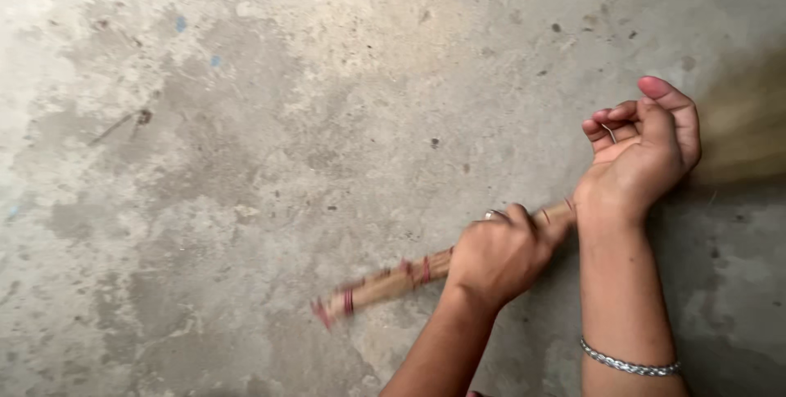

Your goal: The person sweeps a concrete floor by hand using a small brush, gathering debris by moving the brush across different sections of the ground.

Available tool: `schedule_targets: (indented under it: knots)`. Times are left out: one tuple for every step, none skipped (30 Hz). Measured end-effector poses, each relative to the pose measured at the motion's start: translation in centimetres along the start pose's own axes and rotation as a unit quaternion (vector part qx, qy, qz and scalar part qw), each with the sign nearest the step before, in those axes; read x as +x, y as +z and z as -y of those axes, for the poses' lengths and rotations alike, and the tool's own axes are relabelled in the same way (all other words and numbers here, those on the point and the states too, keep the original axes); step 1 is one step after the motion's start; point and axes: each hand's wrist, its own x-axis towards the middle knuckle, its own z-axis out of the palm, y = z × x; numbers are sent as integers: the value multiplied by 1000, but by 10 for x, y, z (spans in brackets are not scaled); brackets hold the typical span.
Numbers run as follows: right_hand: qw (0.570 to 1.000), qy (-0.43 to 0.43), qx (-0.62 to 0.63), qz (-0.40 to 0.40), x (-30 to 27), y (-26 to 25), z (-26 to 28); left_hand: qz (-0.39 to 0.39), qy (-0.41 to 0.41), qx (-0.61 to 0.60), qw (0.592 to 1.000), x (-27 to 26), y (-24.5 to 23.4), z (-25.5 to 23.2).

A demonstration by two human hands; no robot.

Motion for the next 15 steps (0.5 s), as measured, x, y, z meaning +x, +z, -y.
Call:
schedule_targets:
  knots:
    - [999,-22,-28,16,3,-5,3,-5,12,-10,1000,2,10,-3]
    - [997,-41,-53,29,4,-11,2,43,-20,-39,998,1,17,7]
    - [992,-38,-119,24,6,-19,1,96,-61,-69,991,-1,21,24]
    - [982,-36,-183,21,10,-27,-1,139,-124,-98,978,-6,21,49]
    - [968,-33,-246,17,15,-35,-5,150,-197,-113,962,-18,16,81]
    - [921,-51,-384,43,18,-41,-17,130,-269,-108,948,-33,7,111]
    - [853,-68,-512,68,20,-45,-33,99,-330,-93,934,-50,-6,137]
    - [767,-125,-618,117,19,-47,-51,61,-381,-73,920,-66,-22,157]
    - [663,-179,-709,163,17,-51,-67,26,-426,-61,902,-80,-38,170]
    - [627,-194,-737,163,12,-54,-81,-5,-471,-67,879,-89,-53,178]
    - [590,-209,-763,163,4,-56,-95,-36,-543,-173,821,-94,-68,184]
    - [553,-222,-787,162,-3,-55,-107,-57,-543,-192,815,-97,-78,183]
    - [558,-229,-781,163,-3,-56,-112,-79,-542,-211,810,-97,-86,179]
    - [562,-235,-776,161,0,-60,-111,-99,-539,-230,804,-94,-90,174]
    - [567,-241,-772,159,1,-60,-111,-118,-459,-196,859,-86,-90,167]
